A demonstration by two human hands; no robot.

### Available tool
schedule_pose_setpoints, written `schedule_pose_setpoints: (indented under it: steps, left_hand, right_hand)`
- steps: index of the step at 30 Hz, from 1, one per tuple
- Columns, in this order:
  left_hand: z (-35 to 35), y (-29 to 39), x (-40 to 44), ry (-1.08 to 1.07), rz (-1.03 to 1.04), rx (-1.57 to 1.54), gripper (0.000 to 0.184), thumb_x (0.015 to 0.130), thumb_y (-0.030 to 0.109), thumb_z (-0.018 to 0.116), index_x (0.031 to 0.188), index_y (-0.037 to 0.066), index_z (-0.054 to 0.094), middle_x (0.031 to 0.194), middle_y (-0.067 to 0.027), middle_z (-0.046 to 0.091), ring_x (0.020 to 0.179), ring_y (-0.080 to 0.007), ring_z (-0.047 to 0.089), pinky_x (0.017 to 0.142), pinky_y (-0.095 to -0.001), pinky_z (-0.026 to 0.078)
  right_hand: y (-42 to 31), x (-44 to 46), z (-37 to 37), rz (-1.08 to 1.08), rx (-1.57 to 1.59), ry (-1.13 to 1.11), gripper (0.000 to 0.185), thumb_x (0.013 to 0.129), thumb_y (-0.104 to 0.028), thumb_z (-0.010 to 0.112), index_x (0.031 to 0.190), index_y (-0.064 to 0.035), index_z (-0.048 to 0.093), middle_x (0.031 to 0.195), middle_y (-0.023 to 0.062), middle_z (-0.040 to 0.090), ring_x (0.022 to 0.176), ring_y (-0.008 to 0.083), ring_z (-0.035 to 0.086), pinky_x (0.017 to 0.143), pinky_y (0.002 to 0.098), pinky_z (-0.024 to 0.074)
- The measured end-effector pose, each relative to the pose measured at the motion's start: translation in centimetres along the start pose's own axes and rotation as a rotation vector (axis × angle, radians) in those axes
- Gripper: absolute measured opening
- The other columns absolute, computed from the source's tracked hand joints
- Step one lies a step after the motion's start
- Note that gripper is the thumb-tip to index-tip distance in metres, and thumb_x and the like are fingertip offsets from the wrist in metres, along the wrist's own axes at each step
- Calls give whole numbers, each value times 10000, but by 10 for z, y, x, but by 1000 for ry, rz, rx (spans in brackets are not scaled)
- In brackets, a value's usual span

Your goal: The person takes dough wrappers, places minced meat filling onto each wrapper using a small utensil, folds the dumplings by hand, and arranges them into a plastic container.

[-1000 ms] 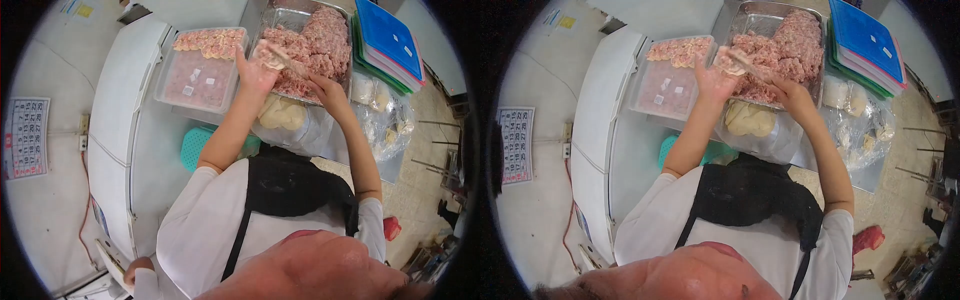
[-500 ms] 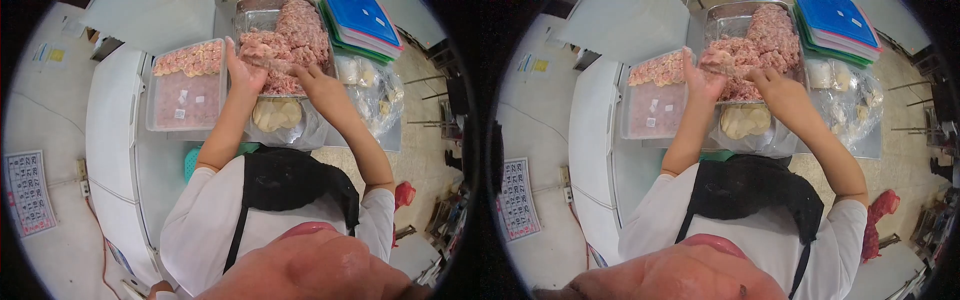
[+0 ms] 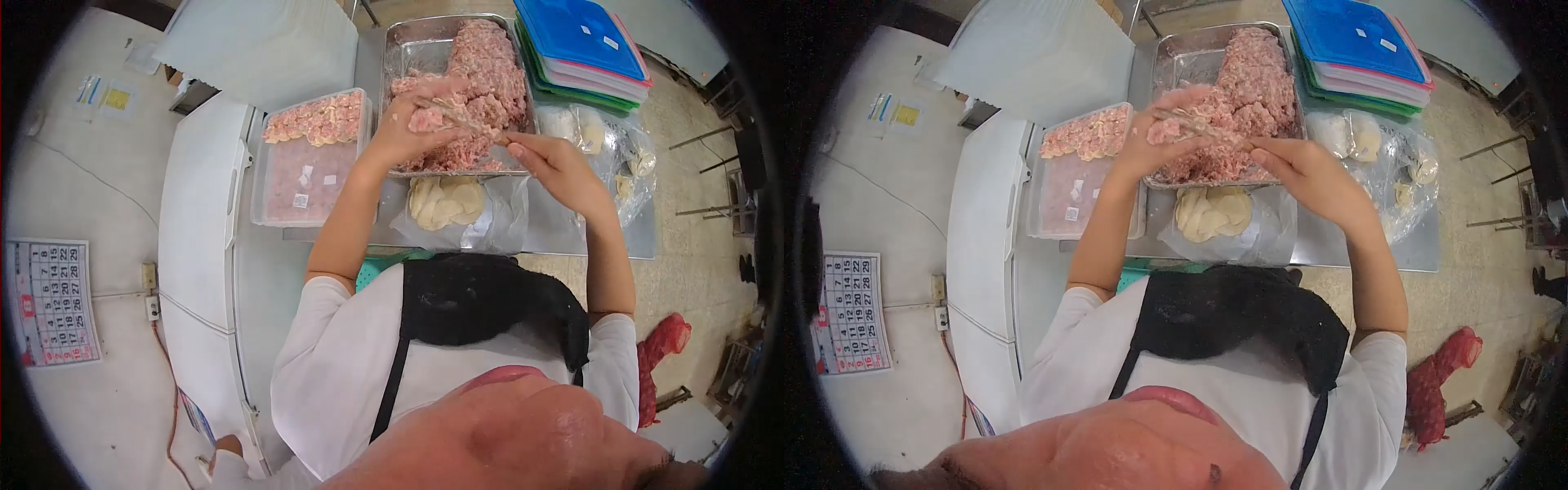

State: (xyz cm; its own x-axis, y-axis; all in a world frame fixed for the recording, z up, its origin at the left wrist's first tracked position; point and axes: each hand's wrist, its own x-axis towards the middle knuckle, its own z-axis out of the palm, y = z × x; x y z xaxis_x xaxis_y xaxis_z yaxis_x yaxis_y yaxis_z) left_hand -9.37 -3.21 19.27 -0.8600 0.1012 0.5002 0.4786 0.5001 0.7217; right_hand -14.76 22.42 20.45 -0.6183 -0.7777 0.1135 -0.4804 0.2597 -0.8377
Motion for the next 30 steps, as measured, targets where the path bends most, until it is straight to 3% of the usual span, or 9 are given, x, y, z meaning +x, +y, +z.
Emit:
schedule_pose_setpoints:
  steps: [4,7,12,15,19,21,25,27,30]
  left_hand:
    - [4,-8,2,-121,83,-49,248,658,85,779,889,63,690,889,-95,671,855,-220,633,765,-324,502]
    - [8,-18,-3,-247,46,134,237,676,121,764,879,51,664,898,-103,667,860,-240,634,758,-330,496]
    - [26,-73,-26,19,-436,305,278,711,211,755,885,20,652,907,-129,668,865,-256,637,789,-339,494]
    - [32,-83,-40,134,-514,211,373,721,287,756,948,15,641,913,-156,669,844,-283,639,794,-366,495]
    - [32,-59,-48,157,-830,-74,457,724,264,772,1081,32,607,970,-116,673,879,-237,634,811,-359,496]
    - [27,-43,-53,163,-910,-137,512,729,229,784,1159,38,580,1008,-79,671,918,-197,628,832,-353,496]
    - [32,-8,-50,263,-406,204,502,724,229,781,1154,57,586,963,-60,666,888,-201,622,823,-346,493]
    - [34,0,-49,224,-343,247,524,711,280,787,1149,60,602,985,-69,672,883,-216,633,820,-340,493]
    - [31,5,-45,25,-442,-39,422,709,261,783,1043,45,641,951,-87,671,873,-229,640,804,-341,494]
  right_hand:
    - [28,5,11,-93,-39,-39,342,936,-270,552,1117,12,619,1034,216,647,937,316,645,791,343,491]
    - [80,25,12,-167,-60,-124,321,930,-285,551,1104,-30,640,1024,195,654,903,340,644,776,353,499]
    - [86,43,-12,-223,-636,60,322,907,-240,536,1219,-167,563,920,131,628,783,352,628,649,432,506]
    - [78,37,18,-370,-520,57,349,897,-213,534,1244,-178,523,917,131,614,783,338,635,616,437,504]
    - [140,58,22,-132,-775,-8,273,881,-231,547,1137,-155,604,898,137,632,805,318,645,673,438,511]
    - [145,50,5,-32,-647,-82,267,891,-252,537,1100,-118,636,900,151,644,846,325,640,734,437,504]
    - [111,32,-26,-9,-320,-47,304,921,-249,531,1153,-77,626,985,185,655,926,346,628,809,401,486]
    - [86,20,-25,-113,39,-121,316,933,-233,531,1175,-50,619,1051,196,652,967,320,631,857,364,472]
    - [71,16,9,-248,-34,-205,312,933,-215,544,1174,-30,617,1082,187,652,987,289,635,866,326,467]
